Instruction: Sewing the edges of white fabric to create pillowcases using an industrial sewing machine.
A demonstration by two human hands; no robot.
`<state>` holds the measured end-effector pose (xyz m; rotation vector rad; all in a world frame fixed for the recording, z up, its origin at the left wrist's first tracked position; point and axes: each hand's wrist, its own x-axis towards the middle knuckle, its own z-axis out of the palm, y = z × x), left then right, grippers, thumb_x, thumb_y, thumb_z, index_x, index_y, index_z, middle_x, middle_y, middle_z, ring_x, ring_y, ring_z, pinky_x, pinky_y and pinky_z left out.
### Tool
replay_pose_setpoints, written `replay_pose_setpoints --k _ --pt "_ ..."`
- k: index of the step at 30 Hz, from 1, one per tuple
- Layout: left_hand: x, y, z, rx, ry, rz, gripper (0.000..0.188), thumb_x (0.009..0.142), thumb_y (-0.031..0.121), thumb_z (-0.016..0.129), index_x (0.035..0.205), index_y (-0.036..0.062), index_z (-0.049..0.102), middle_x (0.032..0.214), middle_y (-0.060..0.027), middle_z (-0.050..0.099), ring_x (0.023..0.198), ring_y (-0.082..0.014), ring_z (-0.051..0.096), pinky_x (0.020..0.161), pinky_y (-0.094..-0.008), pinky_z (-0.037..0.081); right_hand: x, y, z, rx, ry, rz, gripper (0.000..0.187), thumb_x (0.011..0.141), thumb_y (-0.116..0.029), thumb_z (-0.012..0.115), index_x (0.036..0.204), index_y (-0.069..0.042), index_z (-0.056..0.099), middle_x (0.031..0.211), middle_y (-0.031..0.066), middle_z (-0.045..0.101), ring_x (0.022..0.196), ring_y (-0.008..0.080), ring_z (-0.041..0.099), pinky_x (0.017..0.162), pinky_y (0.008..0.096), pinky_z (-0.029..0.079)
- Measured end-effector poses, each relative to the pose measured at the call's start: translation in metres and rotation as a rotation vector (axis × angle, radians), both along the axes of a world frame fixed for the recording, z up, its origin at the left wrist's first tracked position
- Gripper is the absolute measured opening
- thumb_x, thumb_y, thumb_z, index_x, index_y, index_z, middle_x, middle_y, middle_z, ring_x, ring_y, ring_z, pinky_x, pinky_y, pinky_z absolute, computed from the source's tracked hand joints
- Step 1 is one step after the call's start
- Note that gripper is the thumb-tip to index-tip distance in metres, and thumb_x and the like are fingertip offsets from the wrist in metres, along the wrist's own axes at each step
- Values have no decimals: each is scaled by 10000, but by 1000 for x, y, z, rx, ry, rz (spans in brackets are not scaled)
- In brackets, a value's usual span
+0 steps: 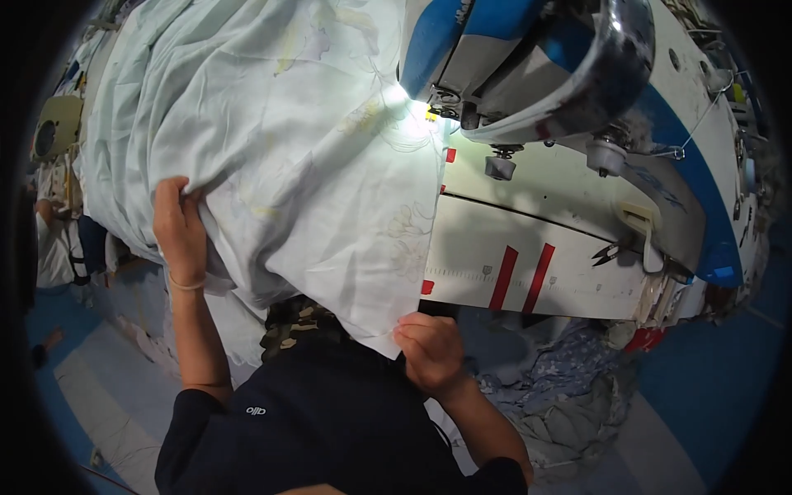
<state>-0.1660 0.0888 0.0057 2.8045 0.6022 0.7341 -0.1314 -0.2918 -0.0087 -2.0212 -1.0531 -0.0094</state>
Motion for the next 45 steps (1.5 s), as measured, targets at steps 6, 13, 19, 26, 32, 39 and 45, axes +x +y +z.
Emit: replay_pose_setpoints --k 6,13,19,26,32,39,45 --pt "49 33 -11 74 -20 -68 178 882 -48 664 1039 -11 589 936 -193 610 865 -405 605 750 -449 484 20 15 1 -26 -39 7 126 759 71 696 828 -34 688 910 62 677 871 245 708 719 349 510" --pt "102 64 -22 187 -81 -203 206 903 39 689 1083 6 593 961 -177 647 891 -398 629 741 -460 496 49 33 3 5 -104 15 139 743 76 697 829 -32 683 920 66 672 882 255 704 711 368 508" --pt "139 86 -28 138 -52 -246 254 938 82 673 1169 17 590 1120 -182 672 1024 -409 635 827 -451 508 82 44 7 -54 -124 38 178 705 108 681 827 -21 679 914 75 666 895 263 694 737 363 500" --pt "175 120 -43 202 -91 -272 265 933 135 689 1157 26 598 1119 -179 678 1018 -417 640 828 -452 512 119 58 5 -24 -183 35 210 679 120 675 835 -20 673 917 78 664 910 265 689 758 372 494" --pt "208 128 -37 145 -75 -272 219 908 124 665 1090 20 600 1062 -200 658 978 -409 639 816 -477 510 150 68 4 -46 -230 80 204 719 115 684 881 -11 676 936 87 670 926 273 686 790 371 499" --pt "253 132 -36 181 -151 -302 124 852 49 636 941 15 556 937 -220 619 908 -435 613 788 -507 486 172 80 5 -27 -248 38 162 779 108 695 888 -12 688 942 94 675 960 283 689 862 387 525" --pt "287 129 -3 235 -89 -291 123 853 47 632 968 14 602 933 -215 621 901 -424 618 820 -489 504 177 68 2 -129 -274 10 178 814 69 706 967 -21 717 987 93 671 1019 285 671 919 415 513"
